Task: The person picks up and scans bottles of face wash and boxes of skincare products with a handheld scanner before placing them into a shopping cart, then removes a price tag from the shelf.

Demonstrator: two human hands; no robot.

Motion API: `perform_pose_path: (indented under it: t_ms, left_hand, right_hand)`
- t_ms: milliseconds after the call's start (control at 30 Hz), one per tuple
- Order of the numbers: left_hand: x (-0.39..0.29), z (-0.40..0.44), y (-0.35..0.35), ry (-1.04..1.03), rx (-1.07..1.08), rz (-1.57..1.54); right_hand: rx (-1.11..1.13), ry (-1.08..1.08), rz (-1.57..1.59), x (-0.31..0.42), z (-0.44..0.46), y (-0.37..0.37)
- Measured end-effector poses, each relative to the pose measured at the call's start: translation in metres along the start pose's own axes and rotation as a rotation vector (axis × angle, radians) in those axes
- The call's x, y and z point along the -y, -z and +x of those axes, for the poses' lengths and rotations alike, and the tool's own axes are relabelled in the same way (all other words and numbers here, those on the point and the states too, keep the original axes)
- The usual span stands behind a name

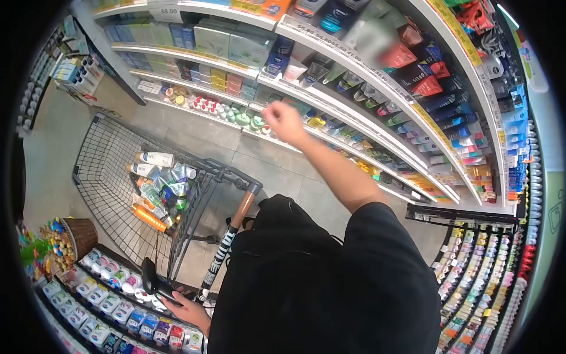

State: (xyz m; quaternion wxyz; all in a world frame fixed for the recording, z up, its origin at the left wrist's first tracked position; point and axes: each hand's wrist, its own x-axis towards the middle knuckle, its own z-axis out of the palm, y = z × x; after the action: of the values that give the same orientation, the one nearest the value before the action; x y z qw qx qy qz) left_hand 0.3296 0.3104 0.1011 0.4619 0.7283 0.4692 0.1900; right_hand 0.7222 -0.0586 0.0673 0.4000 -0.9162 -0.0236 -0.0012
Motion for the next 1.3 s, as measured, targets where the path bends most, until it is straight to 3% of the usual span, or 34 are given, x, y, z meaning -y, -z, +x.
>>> perform_pose_path:
  t_ms: [67, 133, 200, 267, 367, 567, 600, 667, 700, 767, 867, 1000, 1067, 1200, 1300]
  left_hand:
    - [-0.005, -0.003, -0.003, -0.019, 0.019, -0.042]
    - [0.004, 0.000, -0.014, 0.066, -0.033, -0.218]
    - [0.011, 0.004, -0.019, 0.035, -0.031, -0.193]
    - [0.007, 0.006, -0.027, 0.007, -0.046, -0.002]
    - [0.018, 0.012, -0.027, -0.077, -0.154, 0.068]
    - [0.009, 0.006, -0.026, -0.055, -0.118, 0.117]
    - [0.008, 0.005, -0.026, -0.039, -0.109, 0.134]
    - [0.016, 0.007, -0.025, -0.057, -0.099, 0.137]
    - [0.020, 0.007, -0.026, -0.056, -0.115, 0.128]
    - [0.014, 0.007, -0.025, -0.036, -0.127, 0.117]
    - [0.015, 0.007, -0.023, -0.038, -0.104, 0.139]
    - [0.023, 0.012, -0.021, -0.072, -0.104, 0.151]
    - [0.016, 0.009, -0.025, -0.056, -0.107, 0.151]
    - [0.020, 0.011, -0.022, -0.062, -0.118, 0.159]
    - [0.010, 0.007, -0.028, -0.055, -0.132, 0.160]
  right_hand:
    - [-0.154, -0.055, 0.071, -0.037, 0.014, 0.028]
    - [-0.357, 0.039, -0.081, -0.072, 0.042, 0.054]
    - [-0.560, 0.290, -0.346, -0.092, 0.068, 0.077]
    - [-0.602, 0.277, -0.385, -0.103, 0.089, 0.089]
    - [-0.345, -0.002, -0.674, -0.110, 0.107, 0.101]
    - [-0.038, -0.129, -0.608, -0.116, 0.141, 0.110]
    - [-0.037, -0.128, -0.598, -0.123, 0.144, 0.109]
    - [-0.197, 0.157, -0.743, -0.142, 0.151, 0.107]
    - [-0.193, 0.158, -0.736, -0.149, 0.158, 0.110]
    - [0.095, 0.124, -0.704, -0.149, 0.168, 0.115]
    - [0.223, 0.160, -0.604, -0.143, 0.169, 0.121]
    - [0.253, 0.094, -0.370, -0.156, 0.177, 0.112]
    - [0.113, 0.258, -0.540, -0.149, 0.173, 0.114]
    - [0.014, 0.307, -0.544, -0.157, 0.169, 0.117]
    - [-0.052, 0.384, -0.777, -0.148, 0.160, 0.125]
